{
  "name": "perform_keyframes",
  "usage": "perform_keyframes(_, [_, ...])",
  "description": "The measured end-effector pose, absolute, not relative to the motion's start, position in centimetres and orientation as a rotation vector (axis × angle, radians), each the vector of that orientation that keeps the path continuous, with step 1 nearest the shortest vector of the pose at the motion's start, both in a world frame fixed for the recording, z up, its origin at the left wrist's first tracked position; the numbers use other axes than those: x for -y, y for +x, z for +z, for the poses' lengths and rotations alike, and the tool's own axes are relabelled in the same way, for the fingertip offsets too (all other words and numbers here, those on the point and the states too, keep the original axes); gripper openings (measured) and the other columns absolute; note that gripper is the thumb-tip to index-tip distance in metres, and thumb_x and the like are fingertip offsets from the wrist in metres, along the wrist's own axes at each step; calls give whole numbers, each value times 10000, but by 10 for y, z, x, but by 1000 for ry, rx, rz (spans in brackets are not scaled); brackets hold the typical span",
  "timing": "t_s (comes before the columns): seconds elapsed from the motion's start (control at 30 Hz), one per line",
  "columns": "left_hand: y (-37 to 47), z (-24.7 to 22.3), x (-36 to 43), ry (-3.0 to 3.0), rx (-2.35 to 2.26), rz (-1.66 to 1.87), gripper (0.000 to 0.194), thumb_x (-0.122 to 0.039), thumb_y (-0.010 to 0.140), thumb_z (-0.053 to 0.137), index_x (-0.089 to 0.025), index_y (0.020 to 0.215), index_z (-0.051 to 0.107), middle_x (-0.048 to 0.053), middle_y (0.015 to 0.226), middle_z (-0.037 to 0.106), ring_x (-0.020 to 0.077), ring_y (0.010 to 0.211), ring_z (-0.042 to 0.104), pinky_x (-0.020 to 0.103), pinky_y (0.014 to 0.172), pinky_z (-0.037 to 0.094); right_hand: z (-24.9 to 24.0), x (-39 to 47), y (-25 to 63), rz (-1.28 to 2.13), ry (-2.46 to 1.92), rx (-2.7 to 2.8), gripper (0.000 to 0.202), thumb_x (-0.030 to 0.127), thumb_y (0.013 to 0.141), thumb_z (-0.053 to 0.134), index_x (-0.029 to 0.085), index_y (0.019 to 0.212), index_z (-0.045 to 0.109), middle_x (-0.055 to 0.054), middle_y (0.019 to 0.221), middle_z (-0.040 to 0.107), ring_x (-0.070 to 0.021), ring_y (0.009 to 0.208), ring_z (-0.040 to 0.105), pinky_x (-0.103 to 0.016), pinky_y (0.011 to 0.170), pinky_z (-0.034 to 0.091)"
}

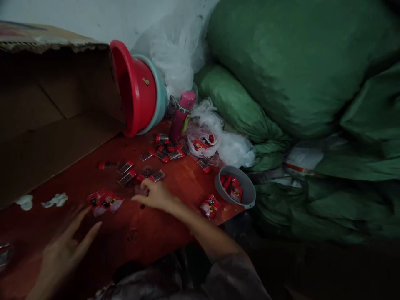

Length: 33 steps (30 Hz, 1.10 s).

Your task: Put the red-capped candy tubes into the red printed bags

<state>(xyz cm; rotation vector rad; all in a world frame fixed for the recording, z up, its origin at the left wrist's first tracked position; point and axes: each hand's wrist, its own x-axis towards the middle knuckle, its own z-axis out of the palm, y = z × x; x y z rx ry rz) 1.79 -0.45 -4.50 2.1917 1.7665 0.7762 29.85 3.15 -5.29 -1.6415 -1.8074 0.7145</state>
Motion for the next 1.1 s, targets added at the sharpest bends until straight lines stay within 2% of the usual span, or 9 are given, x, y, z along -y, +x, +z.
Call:
perform_keyframes(0.07, [29, -55, -6, 2497, -1567, 753, 572, -546, 823, 459, -183, 1260, 528, 125, 1328, 532, 320, 1284, 418, 481, 1021, 390, -43, -57, 344, 682, -1863, 1641, 386, 540, 705, 668, 171, 788, 587, 29, 648, 616, -98, 553, 545, -184, 490, 359])
perform_keyframes(0.13, [33, -65, -14, 2630, -1479, 686, 548, -499, 841, 457, -168, 1275, 509, 145, 1354, 501, 321, 1333, 347, 502, 1046, 346, -29, -90, 393, 435, -2094, 1481, 395, 537, 769, 600, 144, 814, 605, -1, 670, 636, -106, 566, 559, -189, 503, 378])
perform_keyframes(0.23, [29, -76, -20, 2713, -1440, 601, 515, -471, 851, 446, -161, 1255, 526, 156, 1355, 496, 331, 1362, 284, 522, 1044, 321, -6, -132, 450, 304, -2192, 1383, 487, 457, 952, 275, 88, 1119, 545, -75, 849, 671, -114, 612, 602, -208, 546, 419])
perform_keyframes(0.3, [26, -80, -20, 2726, -1439, 560, 499, -454, 860, 428, -159, 1250, 532, 153, 1354, 499, 331, 1370, 265, 528, 1045, 304, 3, -146, 469, 248, -2276, 1383, 523, 405, 977, 170, 71, 1216, 494, -111, 907, 674, -143, 666, 631, -242, 603, 447])
perform_keyframes(0.47, [28, -80, -20, 2728, -1458, 539, 469, -398, 876, 406, -151, 1255, 534, 149, 1360, 494, 320, 1370, 270, 518, 1032, 304, -16, -147, 455, 205, -2456, 1524, 434, 429, 924, 383, 93, 1048, 629, -186, 1018, 663, -275, 993, 609, -348, 836, 429])
perform_keyframes(0.6, [31, -76, -22, 2782, -1467, 511, 464, -396, 878, 415, -139, 1241, 545, 158, 1368, 482, 340, 1361, 278, 534, 991, 329, -44, -142, 420, 100, -2510, 1587, 530, 486, 922, 348, 91, 1218, 540, -213, 1203, 576, -328, 1146, 496, -441, 933, 356])
perform_keyframes(0.7, [31, -75, -22, 2799, -1460, 525, 457, -400, 880, 423, -134, 1226, 560, 159, 1352, 499, 338, 1351, 299, 524, 989, 336, -51, -136, 400, -2, -2545, 1606, 525, 452, 942, 299, 113, 1314, 448, -193, 1256, 538, -321, 1147, 468, -454, 920, 352])
perform_keyframes(0.87, [30, -75, -20, 2748, -1507, 579, 412, -414, 890, 420, -180, 1169, 613, 128, 1311, 547, 315, 1314, 373, 520, 1017, 318, -49, -110, 372, 43, -2507, 1728, 490, 440, 948, 283, 141, 1288, 470, -166, 1246, 539, -288, 1104, 466, -415, 870, 390])
perform_keyframes(1.1, [25, -72, -14, 2691, -1586, 524, 415, -452, 873, 435, -229, 1151, 647, 109, 1280, 577, 359, 1288, 397, 569, 1021, 298, -42, -65, 324, 80, -2361, 1896, 505, 488, 938, 277, 173, 1254, 513, -130, 1258, 546, -265, 1079, 487, -385, 852, 405])
